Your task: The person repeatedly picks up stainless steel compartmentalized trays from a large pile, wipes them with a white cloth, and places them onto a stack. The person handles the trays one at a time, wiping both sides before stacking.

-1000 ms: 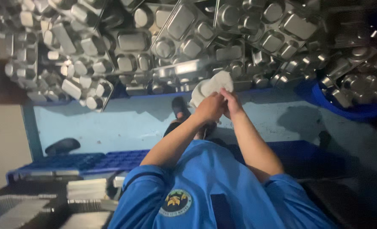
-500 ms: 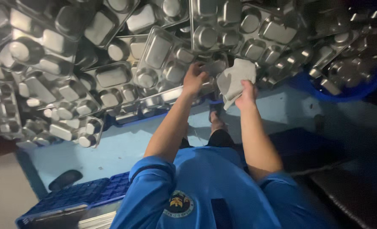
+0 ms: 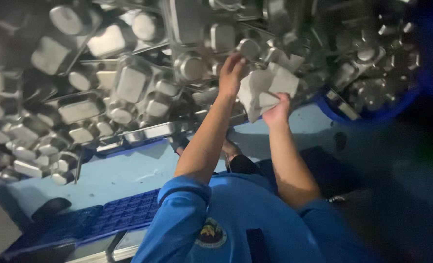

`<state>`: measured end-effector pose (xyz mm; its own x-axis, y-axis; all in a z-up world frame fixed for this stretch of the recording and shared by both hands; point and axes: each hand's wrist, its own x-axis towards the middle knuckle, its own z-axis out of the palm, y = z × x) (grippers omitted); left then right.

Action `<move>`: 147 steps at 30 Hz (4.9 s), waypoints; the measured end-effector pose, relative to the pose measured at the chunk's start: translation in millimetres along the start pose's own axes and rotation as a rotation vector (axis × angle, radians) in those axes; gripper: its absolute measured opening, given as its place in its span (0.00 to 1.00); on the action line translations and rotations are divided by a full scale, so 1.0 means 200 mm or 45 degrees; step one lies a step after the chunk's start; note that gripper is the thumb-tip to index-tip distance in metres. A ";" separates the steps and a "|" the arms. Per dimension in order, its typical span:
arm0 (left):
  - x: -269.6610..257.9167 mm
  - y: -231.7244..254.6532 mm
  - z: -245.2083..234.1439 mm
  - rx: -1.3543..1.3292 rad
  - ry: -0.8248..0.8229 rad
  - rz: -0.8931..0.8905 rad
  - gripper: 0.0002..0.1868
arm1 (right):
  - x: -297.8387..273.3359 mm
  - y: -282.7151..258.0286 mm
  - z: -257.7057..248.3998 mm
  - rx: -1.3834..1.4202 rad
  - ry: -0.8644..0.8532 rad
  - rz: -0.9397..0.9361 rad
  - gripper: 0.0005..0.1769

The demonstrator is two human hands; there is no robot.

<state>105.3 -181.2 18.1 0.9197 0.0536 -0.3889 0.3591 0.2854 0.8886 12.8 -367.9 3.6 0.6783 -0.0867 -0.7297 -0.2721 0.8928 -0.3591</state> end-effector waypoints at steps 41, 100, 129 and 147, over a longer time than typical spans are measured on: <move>-0.25 0.38 -0.12 -0.565 -0.578 -0.361 0.20 | -0.11 -0.66 0.09 -0.111 -0.007 -0.177 0.35; -1.24 1.12 -1.36 -1.220 -0.578 0.458 0.58 | -1.13 0.10 1.16 -0.564 -1.288 -0.502 0.23; -1.16 1.11 -1.03 -0.080 -0.493 0.551 0.64 | -1.58 0.51 1.50 -1.410 -1.894 -1.365 0.45; -1.26 0.96 -0.98 -0.382 -0.611 0.549 0.58 | -1.70 0.73 1.40 -1.435 -1.307 -1.567 0.30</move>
<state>-88.5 47.4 239.5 0.9631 -0.1865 0.1939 -0.0486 0.5884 0.8071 -65.6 -85.2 362.0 0.7688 0.2797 0.5751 0.6225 -0.1215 -0.7732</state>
